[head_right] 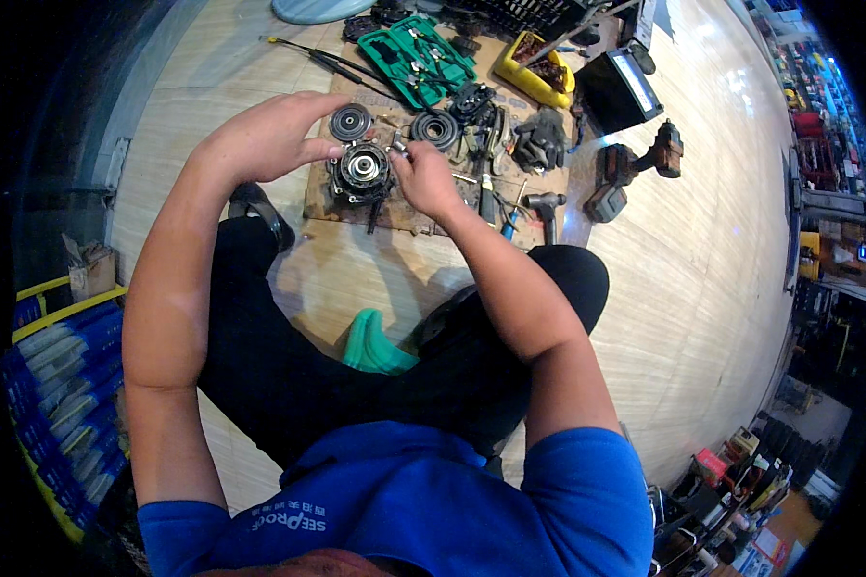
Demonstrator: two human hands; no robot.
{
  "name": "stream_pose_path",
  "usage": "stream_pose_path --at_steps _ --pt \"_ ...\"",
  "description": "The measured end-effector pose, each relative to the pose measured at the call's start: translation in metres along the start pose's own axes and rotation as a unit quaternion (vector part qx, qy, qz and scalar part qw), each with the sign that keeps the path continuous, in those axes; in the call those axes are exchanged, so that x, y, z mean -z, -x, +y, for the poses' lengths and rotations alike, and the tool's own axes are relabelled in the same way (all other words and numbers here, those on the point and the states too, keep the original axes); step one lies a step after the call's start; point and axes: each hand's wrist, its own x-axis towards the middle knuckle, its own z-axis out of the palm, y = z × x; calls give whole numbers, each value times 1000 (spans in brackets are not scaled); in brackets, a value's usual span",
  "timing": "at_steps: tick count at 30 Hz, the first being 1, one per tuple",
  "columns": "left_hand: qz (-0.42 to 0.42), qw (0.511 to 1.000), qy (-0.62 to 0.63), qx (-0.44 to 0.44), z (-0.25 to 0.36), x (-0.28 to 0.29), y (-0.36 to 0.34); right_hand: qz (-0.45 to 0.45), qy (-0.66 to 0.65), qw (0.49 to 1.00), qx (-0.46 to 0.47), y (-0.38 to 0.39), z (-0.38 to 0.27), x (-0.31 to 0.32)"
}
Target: The person is assembling a circular mechanical component on a wooden board. They use a screwdriver and a wrench to install internal components and tighten hardware while handling gears and bearings.
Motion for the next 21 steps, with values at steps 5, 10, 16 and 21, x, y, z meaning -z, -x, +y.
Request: stream_pose_path --at_steps 5,10,16,21 --pt "-32 999 20 30 11 7 -3 -28 -110 991 -72 0 42 -24" --pt "-36 998 20 38 11 8 3 -101 125 983 -94 2 43 -51" --pt "-12 999 -2 45 -2 13 16 -152 190 962 -128 -2 21 -56" --pt "-30 997 14 66 -17 13 28 -232 250 926 -163 0 17 -55"
